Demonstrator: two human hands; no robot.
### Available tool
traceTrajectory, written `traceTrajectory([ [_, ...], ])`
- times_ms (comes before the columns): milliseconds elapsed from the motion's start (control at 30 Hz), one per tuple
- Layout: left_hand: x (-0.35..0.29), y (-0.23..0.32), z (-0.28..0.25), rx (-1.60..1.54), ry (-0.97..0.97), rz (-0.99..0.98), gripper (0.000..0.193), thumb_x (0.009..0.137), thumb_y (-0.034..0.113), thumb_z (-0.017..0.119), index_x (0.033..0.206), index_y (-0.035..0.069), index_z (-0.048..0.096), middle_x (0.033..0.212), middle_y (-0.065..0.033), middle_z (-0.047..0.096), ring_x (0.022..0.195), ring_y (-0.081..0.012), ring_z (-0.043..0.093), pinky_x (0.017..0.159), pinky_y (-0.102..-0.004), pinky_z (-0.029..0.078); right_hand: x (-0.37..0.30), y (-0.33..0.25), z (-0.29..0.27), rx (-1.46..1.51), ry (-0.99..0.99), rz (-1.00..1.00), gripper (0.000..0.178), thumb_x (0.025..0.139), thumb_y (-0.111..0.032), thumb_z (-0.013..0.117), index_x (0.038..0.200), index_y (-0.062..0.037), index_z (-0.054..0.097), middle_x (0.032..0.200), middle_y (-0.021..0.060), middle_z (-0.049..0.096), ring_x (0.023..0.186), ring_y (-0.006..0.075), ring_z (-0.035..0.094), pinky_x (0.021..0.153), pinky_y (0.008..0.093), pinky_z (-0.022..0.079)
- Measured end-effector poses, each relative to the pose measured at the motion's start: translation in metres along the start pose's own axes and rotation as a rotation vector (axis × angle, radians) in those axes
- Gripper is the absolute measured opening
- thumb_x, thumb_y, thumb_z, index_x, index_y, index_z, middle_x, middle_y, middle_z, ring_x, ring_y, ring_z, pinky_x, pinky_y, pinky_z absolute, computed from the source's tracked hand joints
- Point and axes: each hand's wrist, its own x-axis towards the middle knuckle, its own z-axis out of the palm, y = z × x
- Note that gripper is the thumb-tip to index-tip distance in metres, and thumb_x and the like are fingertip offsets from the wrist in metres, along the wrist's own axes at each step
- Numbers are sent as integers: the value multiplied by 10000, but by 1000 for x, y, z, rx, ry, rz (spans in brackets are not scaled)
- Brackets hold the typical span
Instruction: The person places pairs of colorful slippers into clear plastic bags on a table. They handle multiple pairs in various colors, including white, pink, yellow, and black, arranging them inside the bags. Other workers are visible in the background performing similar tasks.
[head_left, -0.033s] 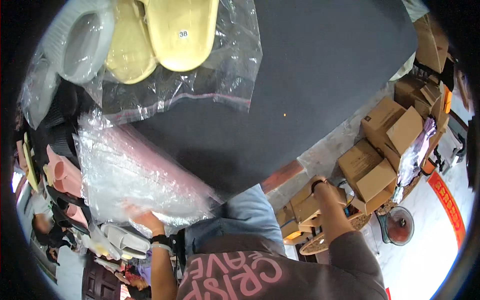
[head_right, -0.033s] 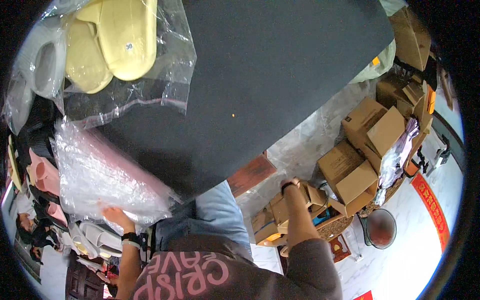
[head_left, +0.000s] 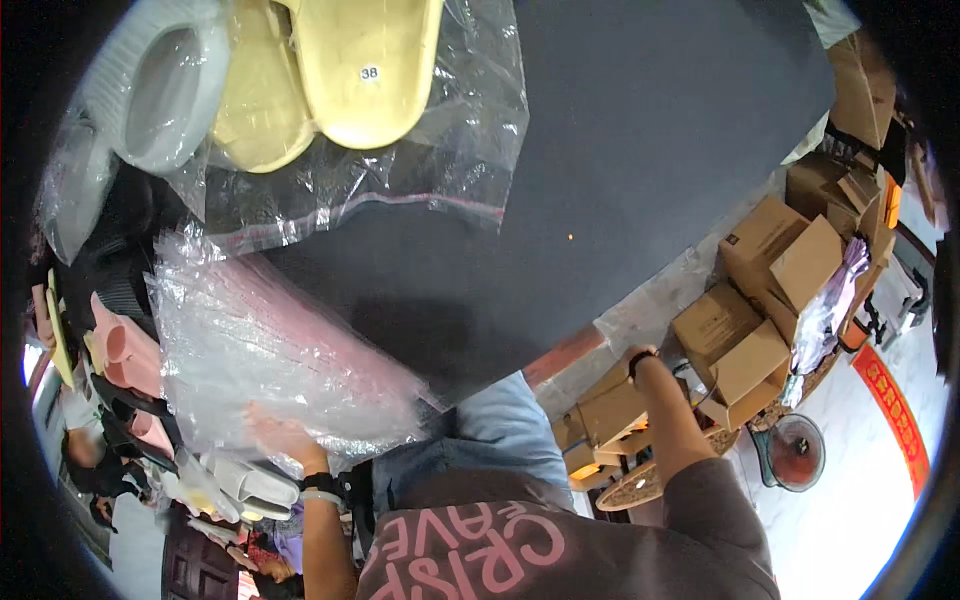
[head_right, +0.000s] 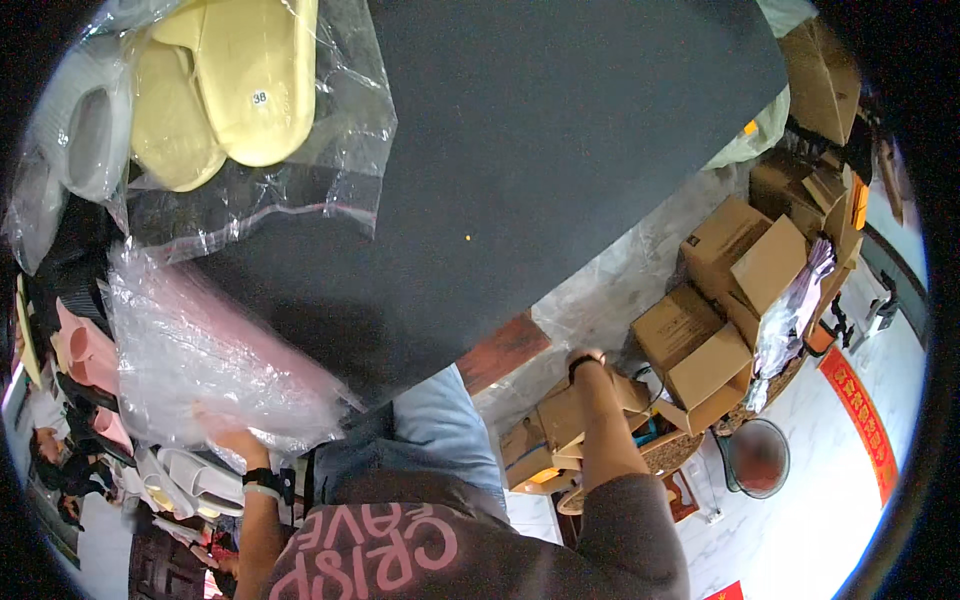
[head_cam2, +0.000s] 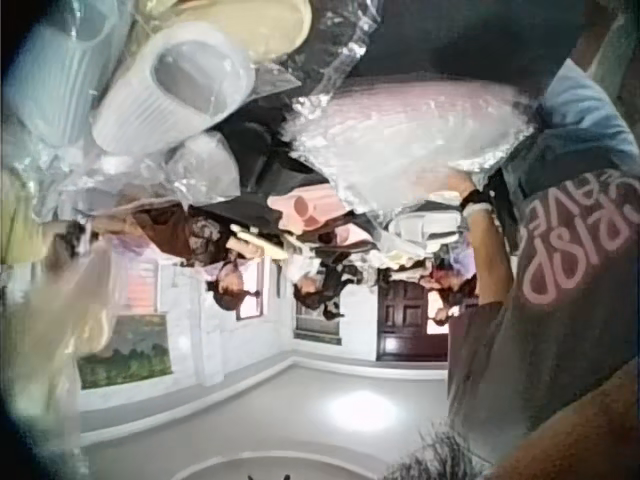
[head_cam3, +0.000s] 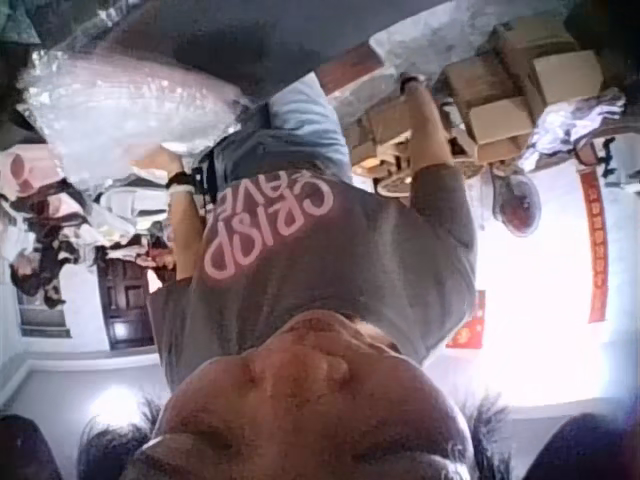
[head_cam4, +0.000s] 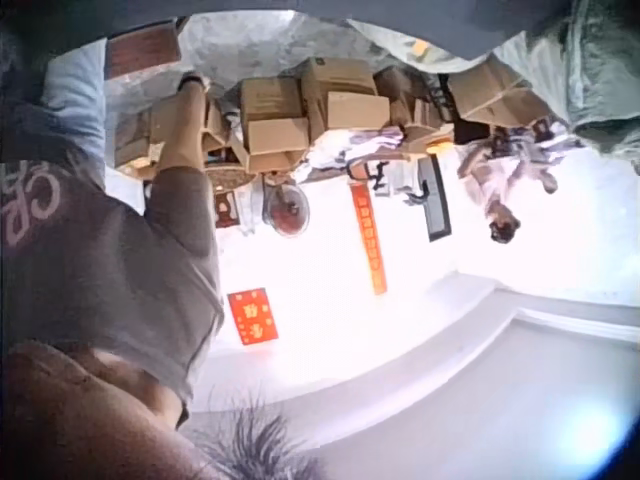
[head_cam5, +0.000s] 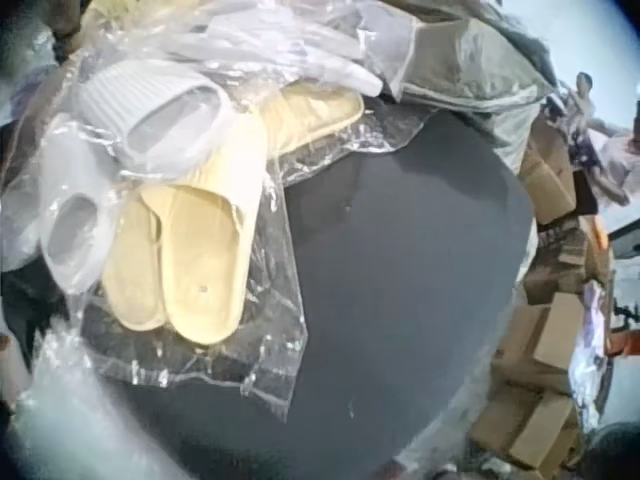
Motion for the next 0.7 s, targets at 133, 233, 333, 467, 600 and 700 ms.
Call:
traceTrajectory([
  [133,-34,-26,17,90,-96,-141,559,959,245,353,1431,-35,244,1487,-189,250,1372,-331,223,1134,-414,163,-5,41,-54,-119,35,-7,445,747,-318,713,1136,-113,640,1161,70,638,1068,244,610,814,408,515],
  [233,-33,-12,-9,51,-153,-236,546,954,221,355,1427,-31,255,1467,-185,273,1349,-325,249,1121,-408,184,-27,34,-108,-235,24,-116,466,769,-326,691,1171,-102,616,1171,94,630,1078,264,604,833,421,512],
  [333,-18,-11,-9,37,-177,-259,533,948,197,357,1424,-27,266,1447,-180,296,1325,-318,276,1108,-403,205,-34,10,-125,-198,82,-191,463,775,-325,684,1173,-101,613,1169,98,630,1074,269,604,831,423,512],
  [467,-28,-4,-18,51,-209,-337,519,941,165,360,1419,-21,280,1420,-175,327,1293,-310,310,1090,-395,233,-25,-7,-138,-170,177,-253,458,783,-323,674,1177,-98,609,1167,103,630,1070,275,605,829,426,512],
  [600,-25,-1,-20,72,-248,-352,507,933,133,363,1414,-15,295,1393,-169,357,1262,-302,345,1072,-387,261,-10,-30,-139,-90,249,-300,454,792,-322,664,1181,-96,605,1165,108,630,1066,282,605,828,428,513],
  [700,-42,5,-36,129,-308,-406,500,928,108,365,1410,-11,306,1373,-165,380,1238,-295,371,1059,-381,283,1,-42,-153,-103,286,-337,451,798,-321,657,1184,-95,602,1163,111,629,1063,286,606,826,430,513],
])
